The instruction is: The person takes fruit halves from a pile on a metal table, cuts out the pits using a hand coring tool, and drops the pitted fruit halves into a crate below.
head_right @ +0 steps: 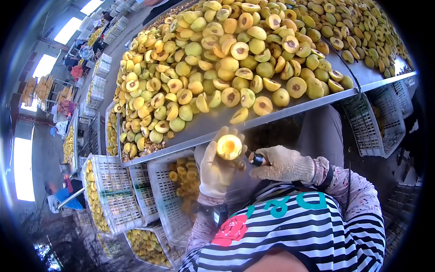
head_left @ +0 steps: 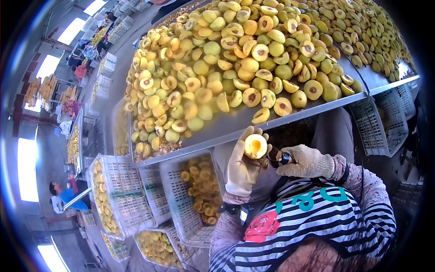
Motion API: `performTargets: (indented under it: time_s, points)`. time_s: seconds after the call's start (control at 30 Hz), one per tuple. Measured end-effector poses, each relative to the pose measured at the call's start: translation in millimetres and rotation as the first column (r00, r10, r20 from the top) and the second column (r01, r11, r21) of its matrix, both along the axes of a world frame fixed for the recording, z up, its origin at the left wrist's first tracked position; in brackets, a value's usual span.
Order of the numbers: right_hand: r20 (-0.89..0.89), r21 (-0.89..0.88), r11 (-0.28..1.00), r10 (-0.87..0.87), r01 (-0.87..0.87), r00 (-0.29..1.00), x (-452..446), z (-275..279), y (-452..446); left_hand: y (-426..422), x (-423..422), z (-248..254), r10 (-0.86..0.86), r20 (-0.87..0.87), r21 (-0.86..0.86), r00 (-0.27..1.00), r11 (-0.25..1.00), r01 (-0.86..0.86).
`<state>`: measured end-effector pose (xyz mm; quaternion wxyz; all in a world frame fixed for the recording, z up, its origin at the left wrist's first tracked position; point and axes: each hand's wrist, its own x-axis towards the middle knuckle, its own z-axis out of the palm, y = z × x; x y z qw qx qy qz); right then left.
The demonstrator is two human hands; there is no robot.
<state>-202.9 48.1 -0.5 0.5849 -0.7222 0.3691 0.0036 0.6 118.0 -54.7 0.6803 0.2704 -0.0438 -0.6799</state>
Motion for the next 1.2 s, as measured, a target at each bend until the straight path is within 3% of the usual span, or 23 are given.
performTargets:
  time_s: [0.07, 0.13, 0.17, 0.2, 0.23, 0.27, 0.33, 0.4, 0.43, 0.5, 0.53, 0.57, 0.67, 0.7, 0.73, 0.77, 0.8, 0.87, 0.93, 1.0, 1.03, 1.07, 1.2]
  points:
    - [0.115, 0.077, 0.997, -0.028, 0.019, 0.993, 6.9, -7.8, -0.6, 17.3, 9.8, 7.3, 0.066, 0.148, -0.003, 0.987, 0.998, -0.067]
    - [0.041, 0.050, 0.998, 0.021, -0.023, 0.999, 10.1, -8.0, -3.3, 39.2, 36.6, 16.8, 0.147, 0.558, -0.059, 0.817, 0.989, -0.138]
    - [0.018, 0.068, 0.998, 0.018, -0.020, 1.000, 10.0, -9.2, -4.6, 54.4, 65.3, 4.0, 0.122, 0.798, -0.056, 0.590, 0.990, -0.128]
    - [-0.004, 0.084, 0.996, 0.014, -0.013, 1.000, 10.1, -11.1, -4.6, 64.4, 101.2, -7.3, 0.114, 0.984, -0.128, -0.138, 0.987, -0.097]
    - [-0.031, 0.088, 0.996, 0.013, -0.010, 0.999, 10.6, -13.3, -4.4, 68.4, 119.2, -13.0, 0.176, 0.966, -0.233, -0.190, 0.911, -0.340]
    - [0.004, 0.054, 0.998, 0.033, -0.033, 0.999, 11.9, -20.5, -2.2, 62.4, 124.7, 18.4, 0.041, 0.999, -0.018, 0.033, 0.858, -0.513]
    - [0.065, -0.025, 0.997, 0.071, -0.069, 0.995, 15.6, -35.1, 4.5, 24.5, 150.7, 30.2, 0.218, 0.811, -0.449, -0.543, 0.828, -0.337]
    - [0.061, -0.069, 0.991, 0.122, -0.118, 0.991, 20.9, -31.6, 11.3, -22.0, 181.8, 10.3, 0.177, 0.777, -0.392, -0.604, 0.887, -0.245]
    - [0.035, -0.040, 0.990, 0.136, -0.135, 0.990, 21.0, -26.7, 12.4, -42.5, 196.7, -7.9, -0.056, 0.850, -0.137, -0.524, 0.937, -0.321]
    - [0.001, 0.015, 0.990, 0.143, -0.143, 0.990, 17.4, -19.1, 13.8, -75.6, 182.7, -12.4, -0.407, 0.718, 0.192, -0.564, 0.896, -0.400]
    - [0.001, 0.021, 0.992, 0.123, -0.123, 0.992, 14.7, -19.4, 13.3, -84.8, 170.7, -13.7, -0.501, 0.547, 0.246, -0.670, 0.862, -0.443]
    - [0.001, 0.029, 0.994, 0.103, -0.103, 0.995, 11.0, -20.6, 12.4, -90.4, 168.5, -11.7, -0.463, 0.562, 0.238, -0.685, 0.884, -0.402]
    - [0.077, 0.012, 0.998, 0.060, -0.061, 0.995, -1.4, -33.6, 11.8, -87.9, 164.0, -0.8, -0.483, 0.642, 0.298, -0.595, 0.873, -0.387]
    - [0.085, 0.005, 0.998, 0.055, -0.056, 0.995, -3.9, -33.8, 9.9, -79.0, 162.5, 2.1, -0.341, 0.777, 0.200, -0.529, 0.931, -0.306]
    - [0.095, 0.004, 0.999, 0.051, -0.052, 0.994, -5.3, -35.0, 8.9, -67.8, 155.6, 4.2, -0.186, 0.940, 0.114, -0.288, 0.962, -0.248]
    - [0.119, 0.061, 0.997, 0.034, -0.042, 0.992, -5.1, -35.8, 6.1, -55.5, 156.0, -1.3, -0.015, 0.994, 0.033, 0.112, 0.986, -0.161]
    - [0.136, 0.118, 0.992, 0.023, -0.039, 0.990, -4.9, -36.5, 1.8, -42.7, 152.7, -3.9, 0.133, 0.852, -0.079, 0.506, 0.989, -0.127]
    - [0.170, 0.112, 0.991, 0.052, -0.072, 0.984, 1.1, -47.1, -1.4, -24.9, 123.2, -3.7, 0.145, 0.371, -0.274, 0.917, 0.961, -0.041]
    - [0.228, 0.139, 0.987, 0.050, -0.083, 0.972, 10.1, -46.5, -0.7, -19.1, 72.8, 5.3, 0.137, 0.114, -0.230, 0.984, 0.967, -0.108]
    - [0.286, 0.189, 0.980, 0.012, -0.069, 0.958, 14.4, -27.9, -2.5, -20.4, 37.9, 2.0, 0.162, 0.030, -0.092, 0.986, 0.983, -0.159]
    - [0.257, 0.232, 0.972, -0.025, -0.037, 0.966, 17.3, -22.7, -3.3, -22.3, 12.2, 5.1, 0.229, 0.320, -0.045, 0.919, 0.973, -0.227]
    - [0.229, 0.270, 0.963, -0.063, -0.001, 0.971, 17.8, -19.4, -4.6, -26.8, -2.7, 8.7, 0.219, 0.359, 0.047, 0.907, 0.967, -0.252]
    - [0.228, 0.300, 0.942, -0.221, 0.148, 0.948, 12.1, -29.0, -4.9, -36.3, -41.0, 10.1, 0.225, 0.395, 0.003, 0.891, 0.969, -0.246]
